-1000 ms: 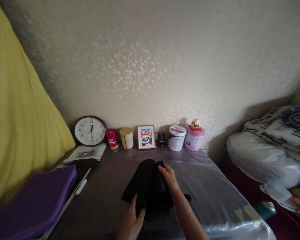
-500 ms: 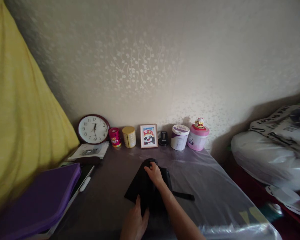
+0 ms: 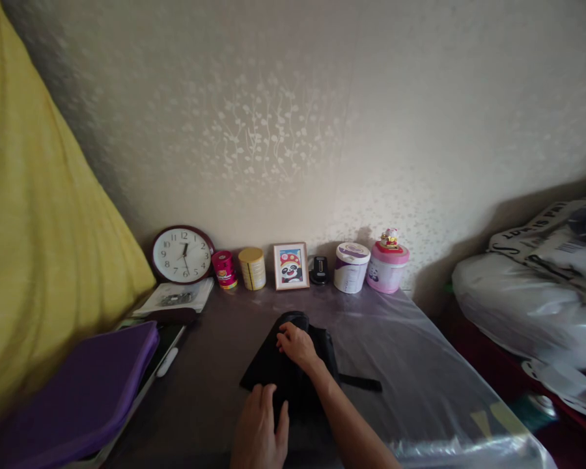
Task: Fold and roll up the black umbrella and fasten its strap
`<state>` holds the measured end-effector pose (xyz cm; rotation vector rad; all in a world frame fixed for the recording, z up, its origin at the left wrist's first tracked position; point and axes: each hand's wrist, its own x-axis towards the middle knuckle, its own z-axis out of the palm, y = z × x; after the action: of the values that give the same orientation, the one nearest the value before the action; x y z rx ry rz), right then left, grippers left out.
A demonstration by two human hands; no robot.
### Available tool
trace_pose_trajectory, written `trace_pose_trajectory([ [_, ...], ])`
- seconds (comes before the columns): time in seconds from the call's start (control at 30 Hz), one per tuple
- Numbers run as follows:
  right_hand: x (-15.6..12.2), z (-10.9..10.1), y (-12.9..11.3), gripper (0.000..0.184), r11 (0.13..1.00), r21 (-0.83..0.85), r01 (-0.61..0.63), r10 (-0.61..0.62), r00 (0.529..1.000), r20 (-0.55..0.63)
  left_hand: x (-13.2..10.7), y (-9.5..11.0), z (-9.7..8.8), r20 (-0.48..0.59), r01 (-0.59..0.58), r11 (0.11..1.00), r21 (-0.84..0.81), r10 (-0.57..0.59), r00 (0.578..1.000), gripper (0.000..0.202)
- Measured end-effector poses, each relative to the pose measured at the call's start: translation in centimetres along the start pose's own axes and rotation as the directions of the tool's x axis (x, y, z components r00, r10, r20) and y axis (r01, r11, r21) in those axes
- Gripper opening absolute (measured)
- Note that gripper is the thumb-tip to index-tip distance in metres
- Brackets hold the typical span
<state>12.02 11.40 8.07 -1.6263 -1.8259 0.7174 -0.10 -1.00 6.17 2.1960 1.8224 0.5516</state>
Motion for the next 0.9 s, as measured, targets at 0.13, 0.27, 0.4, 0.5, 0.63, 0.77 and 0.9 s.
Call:
trace_pose_trajectory([
  [0.13, -0.6, -0.4, 0.1, 0.027, 0.996, 0.011, 0.084, -0.084, 0.996, 0.014, 1.1, 1.5, 1.5, -0.096, -0.139, 0.990, 0.031, 0.141, 0.985, 0.043],
  [0.27, -2.3, -1.0, 0.2, 0.023, 0.971, 0.014, 0.240, -0.241, 0.970, 0.034, 2.1, 1.8, 4.0, -0.115, -0.126, 0.988, 0.090, 0.136, 0.984, 0.048],
  [0.4, -4.4, -1.2, 0.7, 0.023, 0.898, 0.009, 0.440, -0.440, 0.898, 0.003, 2.5, 1.3, 5.4, -0.126, -0.139, 0.985, 0.097, 0.151, 0.981, 0.048],
  [0.5, -4.6, -0.9, 1.7, 0.025, 0.867, -0.041, 0.497, -0.498, 0.867, -0.019, 2.4, 1.2, 5.7, -0.134, -0.127, 0.987, 0.097, 0.139, 0.981, 0.048],
  [0.63, -2.1, -0.6, 3.4, 0.026, 0.865, -0.117, 0.488, -0.493, 0.870, -0.017, 2.0, 1.6, 5.0, -0.051, -0.066, 0.993, 0.096, 0.071, 0.996, 0.055],
  [0.77, 1.3, -0.8, 4.5, 0.028, 0.884, -0.175, 0.434, -0.445, 0.895, -0.024, 2.1, 2.5, 2.9, 0.140, -0.041, 0.990, 0.134, 0.022, 0.990, 0.073],
  [0.9, 4.0, -1.2, 5.1, 0.029, 0.895, -0.234, 0.380, -0.397, 0.917, -0.030, 2.7, 3.8, 0.7, 0.320, 0.014, 0.977, 0.214, -0.084, 0.944, 0.084],
])
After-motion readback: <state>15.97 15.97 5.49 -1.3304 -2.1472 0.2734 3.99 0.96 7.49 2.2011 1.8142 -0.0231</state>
